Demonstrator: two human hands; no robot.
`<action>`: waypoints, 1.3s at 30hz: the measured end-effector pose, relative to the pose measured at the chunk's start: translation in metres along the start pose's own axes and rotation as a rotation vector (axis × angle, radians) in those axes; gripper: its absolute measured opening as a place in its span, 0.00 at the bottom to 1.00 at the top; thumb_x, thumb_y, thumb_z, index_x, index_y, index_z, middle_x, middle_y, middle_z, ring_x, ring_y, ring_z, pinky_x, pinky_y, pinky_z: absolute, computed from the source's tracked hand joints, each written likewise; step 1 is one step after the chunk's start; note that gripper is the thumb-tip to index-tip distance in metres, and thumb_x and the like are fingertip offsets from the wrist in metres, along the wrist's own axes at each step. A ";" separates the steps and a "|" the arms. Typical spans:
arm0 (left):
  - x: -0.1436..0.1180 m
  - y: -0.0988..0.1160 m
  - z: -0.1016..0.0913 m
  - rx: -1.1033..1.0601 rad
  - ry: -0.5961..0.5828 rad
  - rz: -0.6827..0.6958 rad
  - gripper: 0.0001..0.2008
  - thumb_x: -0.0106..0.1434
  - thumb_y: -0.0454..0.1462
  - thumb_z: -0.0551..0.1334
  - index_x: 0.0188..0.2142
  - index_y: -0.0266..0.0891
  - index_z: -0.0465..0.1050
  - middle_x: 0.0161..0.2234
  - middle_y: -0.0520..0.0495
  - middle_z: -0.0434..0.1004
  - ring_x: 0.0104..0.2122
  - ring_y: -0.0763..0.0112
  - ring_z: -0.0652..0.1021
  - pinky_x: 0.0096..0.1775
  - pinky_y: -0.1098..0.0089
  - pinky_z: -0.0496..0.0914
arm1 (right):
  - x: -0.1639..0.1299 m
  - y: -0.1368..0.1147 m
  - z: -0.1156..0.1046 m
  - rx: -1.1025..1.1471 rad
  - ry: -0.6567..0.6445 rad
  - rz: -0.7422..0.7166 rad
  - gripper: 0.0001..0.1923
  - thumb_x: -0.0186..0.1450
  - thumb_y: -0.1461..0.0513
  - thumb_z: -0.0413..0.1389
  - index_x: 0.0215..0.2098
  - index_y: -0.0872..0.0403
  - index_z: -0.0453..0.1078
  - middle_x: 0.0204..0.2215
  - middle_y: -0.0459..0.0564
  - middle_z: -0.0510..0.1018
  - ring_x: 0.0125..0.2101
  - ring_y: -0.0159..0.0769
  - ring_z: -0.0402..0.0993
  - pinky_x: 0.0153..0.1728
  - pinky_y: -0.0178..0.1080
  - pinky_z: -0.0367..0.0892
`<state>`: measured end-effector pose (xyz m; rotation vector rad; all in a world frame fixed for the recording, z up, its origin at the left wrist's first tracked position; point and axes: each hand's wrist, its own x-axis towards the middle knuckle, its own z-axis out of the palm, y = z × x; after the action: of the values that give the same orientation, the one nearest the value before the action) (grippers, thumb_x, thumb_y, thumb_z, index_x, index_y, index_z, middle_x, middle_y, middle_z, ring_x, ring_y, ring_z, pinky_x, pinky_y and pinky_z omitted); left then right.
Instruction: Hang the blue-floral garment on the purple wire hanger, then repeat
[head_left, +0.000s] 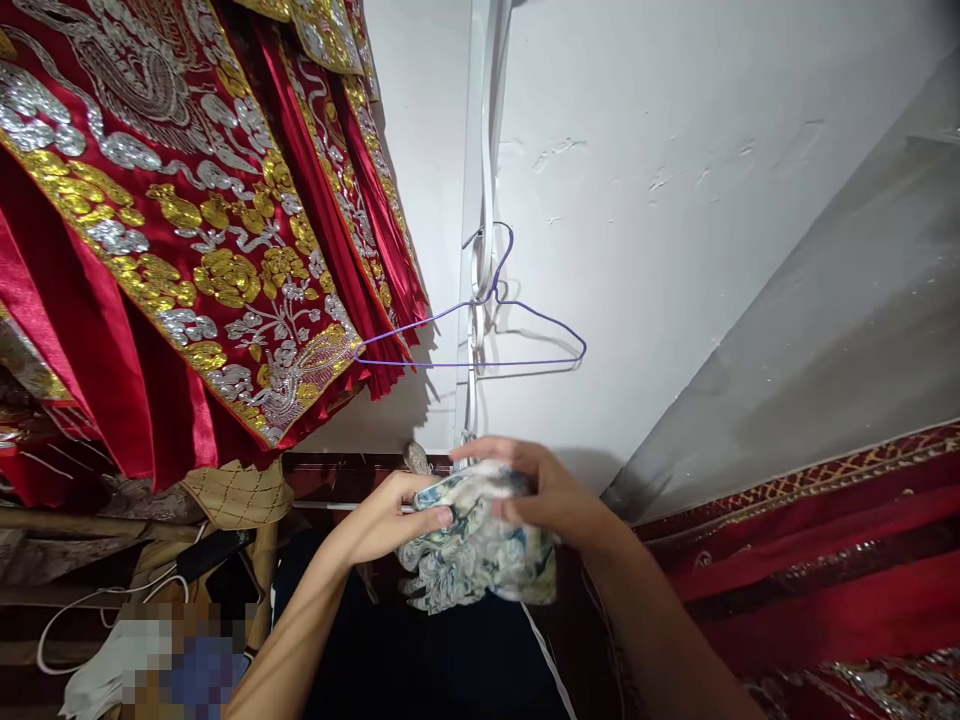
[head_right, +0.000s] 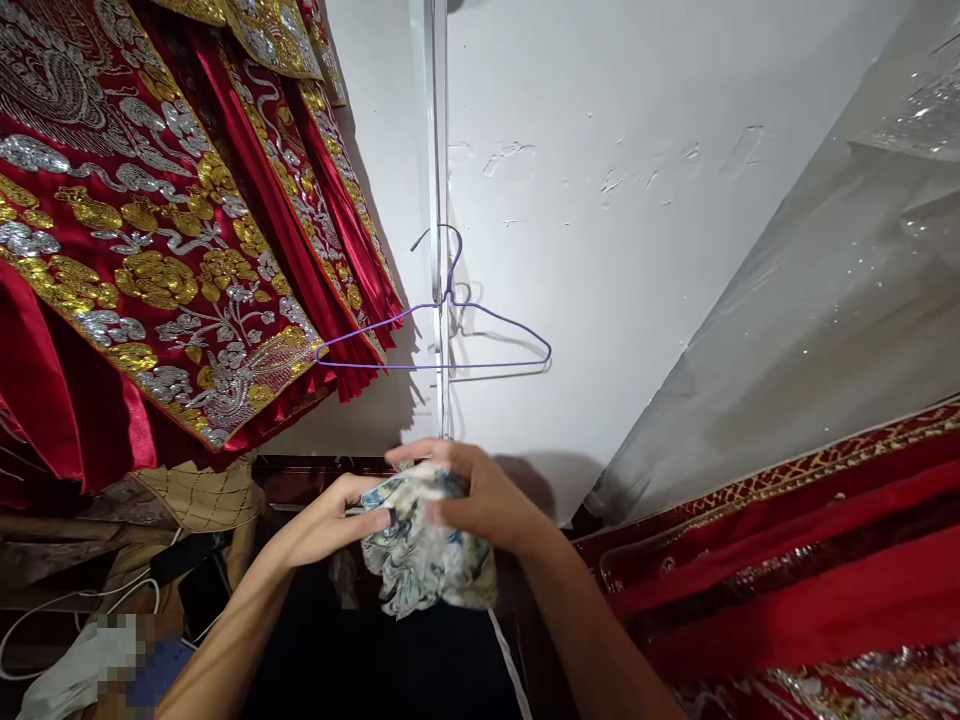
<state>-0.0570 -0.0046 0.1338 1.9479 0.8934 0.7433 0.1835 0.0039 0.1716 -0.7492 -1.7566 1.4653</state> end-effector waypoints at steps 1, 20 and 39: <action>-0.003 -0.006 -0.001 0.059 0.005 -0.038 0.21 0.67 0.51 0.60 0.29 0.36 0.71 0.26 0.51 0.68 0.28 0.70 0.69 0.32 0.72 0.62 | 0.002 -0.004 -0.011 -0.104 0.153 -0.026 0.25 0.56 0.67 0.61 0.53 0.50 0.78 0.31 0.45 0.79 0.29 0.35 0.73 0.33 0.37 0.69; -0.021 -0.015 -0.073 0.716 0.018 -0.319 0.18 0.67 0.48 0.57 0.32 0.41 0.80 0.39 0.43 0.83 0.39 0.57 0.80 0.40 0.66 0.70 | 0.032 0.050 -0.086 -0.624 0.627 -0.057 0.13 0.57 0.65 0.51 0.35 0.52 0.77 0.24 0.43 0.76 0.28 0.37 0.70 0.29 0.34 0.61; 0.046 0.048 -0.090 0.565 0.597 0.028 0.17 0.72 0.41 0.50 0.53 0.39 0.72 0.54 0.41 0.77 0.54 0.58 0.76 0.56 0.61 0.67 | -0.016 0.003 -0.086 -0.571 0.541 -0.006 0.09 0.60 0.60 0.54 0.23 0.53 0.67 0.19 0.43 0.66 0.24 0.33 0.62 0.24 0.34 0.57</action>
<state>-0.0852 0.0547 0.2248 2.2560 1.5700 1.2239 0.2636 0.0402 0.1748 -1.2865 -1.7279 0.6422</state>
